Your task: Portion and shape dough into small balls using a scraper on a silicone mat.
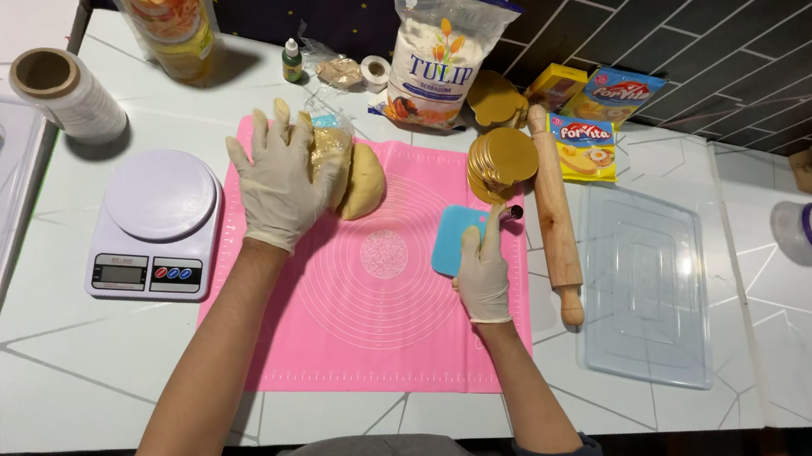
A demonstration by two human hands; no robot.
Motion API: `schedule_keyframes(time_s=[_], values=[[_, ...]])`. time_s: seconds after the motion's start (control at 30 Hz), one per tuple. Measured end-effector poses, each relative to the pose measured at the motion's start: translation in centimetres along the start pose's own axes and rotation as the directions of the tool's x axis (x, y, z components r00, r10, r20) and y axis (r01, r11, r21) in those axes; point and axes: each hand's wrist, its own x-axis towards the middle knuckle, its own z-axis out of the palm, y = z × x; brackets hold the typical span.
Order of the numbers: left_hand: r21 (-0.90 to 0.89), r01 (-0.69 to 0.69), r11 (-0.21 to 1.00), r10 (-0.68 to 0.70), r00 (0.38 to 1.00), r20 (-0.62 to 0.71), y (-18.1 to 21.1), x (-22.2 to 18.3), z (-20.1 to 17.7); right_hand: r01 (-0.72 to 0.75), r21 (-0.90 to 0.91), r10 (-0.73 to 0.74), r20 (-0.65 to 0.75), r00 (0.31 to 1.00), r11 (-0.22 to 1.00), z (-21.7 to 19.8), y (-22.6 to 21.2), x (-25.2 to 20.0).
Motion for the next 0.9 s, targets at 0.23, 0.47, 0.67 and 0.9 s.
schedule_keyframes(time_s=[0.23,0.47,0.67,0.9], values=[[-0.027,-0.355,0.935,0.352,0.91,0.219,1.4,1.0,0.1,0.109,0.0,-0.109,0.036,0.993,0.994,0.6,2.3,1.1],[0.081,-0.272,0.959,0.278,0.958,-0.075,-0.2,1.8,4.0,0.227,-0.029,-0.226,0.04,0.973,0.973,1.1,0.9,0.5],[0.075,-0.273,0.959,0.277,0.959,-0.055,-0.2,1.3,3.1,0.158,0.005,-0.158,0.013,0.987,0.987,1.0,1.7,1.1],[0.05,-0.276,0.96,0.222,0.855,0.468,4.4,3.9,-3.7,0.146,0.024,-0.147,0.026,0.989,0.989,0.5,-0.8,-0.3]])
